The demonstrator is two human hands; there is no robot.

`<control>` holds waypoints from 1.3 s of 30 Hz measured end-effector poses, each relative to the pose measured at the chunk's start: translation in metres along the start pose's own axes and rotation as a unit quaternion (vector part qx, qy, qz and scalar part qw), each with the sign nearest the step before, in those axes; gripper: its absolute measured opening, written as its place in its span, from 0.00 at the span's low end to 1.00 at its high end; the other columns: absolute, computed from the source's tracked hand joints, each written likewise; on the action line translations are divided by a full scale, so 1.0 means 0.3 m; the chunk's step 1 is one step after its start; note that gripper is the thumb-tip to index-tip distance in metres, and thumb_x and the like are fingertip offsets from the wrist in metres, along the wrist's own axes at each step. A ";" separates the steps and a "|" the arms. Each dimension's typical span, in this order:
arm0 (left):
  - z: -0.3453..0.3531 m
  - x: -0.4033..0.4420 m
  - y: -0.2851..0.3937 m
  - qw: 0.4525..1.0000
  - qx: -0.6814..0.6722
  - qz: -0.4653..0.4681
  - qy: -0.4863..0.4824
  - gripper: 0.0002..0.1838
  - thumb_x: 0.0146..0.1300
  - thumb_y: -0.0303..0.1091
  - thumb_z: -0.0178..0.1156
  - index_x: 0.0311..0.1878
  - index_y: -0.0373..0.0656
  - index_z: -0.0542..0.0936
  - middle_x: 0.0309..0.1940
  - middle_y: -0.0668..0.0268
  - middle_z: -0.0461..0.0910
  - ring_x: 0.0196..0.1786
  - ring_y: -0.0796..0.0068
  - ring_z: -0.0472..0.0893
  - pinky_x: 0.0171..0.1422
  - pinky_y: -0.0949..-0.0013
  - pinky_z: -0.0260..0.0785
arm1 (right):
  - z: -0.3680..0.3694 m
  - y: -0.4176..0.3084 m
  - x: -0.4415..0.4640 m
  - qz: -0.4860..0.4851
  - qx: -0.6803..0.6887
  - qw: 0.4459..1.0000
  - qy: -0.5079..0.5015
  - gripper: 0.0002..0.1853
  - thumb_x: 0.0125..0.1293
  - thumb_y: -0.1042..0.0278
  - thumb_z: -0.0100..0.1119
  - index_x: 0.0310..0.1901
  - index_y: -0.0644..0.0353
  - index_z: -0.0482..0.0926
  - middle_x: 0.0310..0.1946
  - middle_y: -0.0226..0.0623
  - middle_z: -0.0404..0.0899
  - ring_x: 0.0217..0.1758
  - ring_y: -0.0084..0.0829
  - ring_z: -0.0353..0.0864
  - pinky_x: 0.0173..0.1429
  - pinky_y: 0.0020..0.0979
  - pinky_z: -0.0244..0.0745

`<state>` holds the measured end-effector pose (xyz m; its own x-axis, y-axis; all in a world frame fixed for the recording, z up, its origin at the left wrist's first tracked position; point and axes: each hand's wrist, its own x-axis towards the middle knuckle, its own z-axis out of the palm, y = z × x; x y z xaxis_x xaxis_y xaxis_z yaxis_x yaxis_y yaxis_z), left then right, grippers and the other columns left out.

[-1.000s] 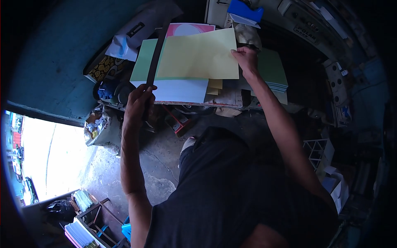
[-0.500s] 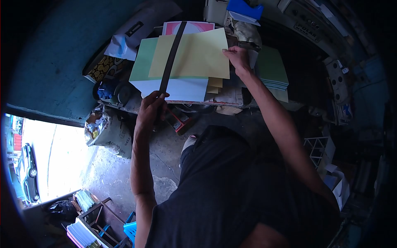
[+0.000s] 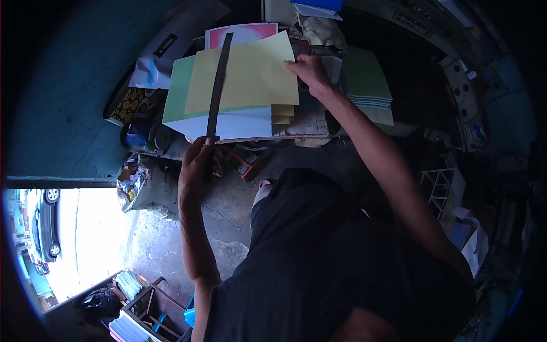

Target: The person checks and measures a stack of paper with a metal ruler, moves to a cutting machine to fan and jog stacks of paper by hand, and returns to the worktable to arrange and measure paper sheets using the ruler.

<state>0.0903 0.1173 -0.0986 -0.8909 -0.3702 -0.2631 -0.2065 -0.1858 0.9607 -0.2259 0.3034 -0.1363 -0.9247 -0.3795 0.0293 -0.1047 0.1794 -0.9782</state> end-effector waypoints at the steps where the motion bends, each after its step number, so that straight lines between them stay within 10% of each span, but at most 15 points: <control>1: -0.006 0.005 -0.012 1.000 0.006 0.004 0.004 0.18 0.76 0.42 0.51 0.53 0.35 0.78 0.26 0.69 0.77 0.20 0.85 0.75 0.23 0.80 0.66 | -0.001 0.006 0.002 -0.003 0.004 1.000 -0.020 0.12 0.62 0.67 0.69 0.40 0.67 0.82 0.33 0.33 0.84 0.35 0.19 0.81 0.40 0.23 0.74; 19: -0.002 0.001 -0.053 0.997 -0.047 -0.012 0.052 0.13 0.74 0.35 0.52 0.53 0.35 0.77 0.21 0.71 0.74 0.15 0.85 0.72 0.20 0.78 0.69 | 0.059 -0.020 -0.007 0.197 0.130 0.969 -0.068 0.14 0.62 0.66 0.69 0.46 0.62 0.83 0.41 0.33 0.85 0.43 0.23 0.83 0.50 0.28 0.77; 39: -0.003 0.007 -0.032 0.998 -0.041 -0.010 0.043 0.15 0.75 0.37 0.52 0.52 0.34 0.77 0.20 0.70 0.73 0.16 0.85 0.71 0.20 0.78 0.67 | 0.031 0.043 0.021 0.032 0.087 0.995 -0.037 0.13 0.63 0.66 0.69 0.44 0.65 0.82 0.36 0.32 0.84 0.38 0.21 0.81 0.44 0.26 0.76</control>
<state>0.0907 0.1175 -0.1087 -0.8481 -0.4418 -0.2925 -0.1877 -0.2659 0.9456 -0.2296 0.2950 -0.1507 -0.8969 -0.4402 -0.0423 0.0233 0.0483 -0.9986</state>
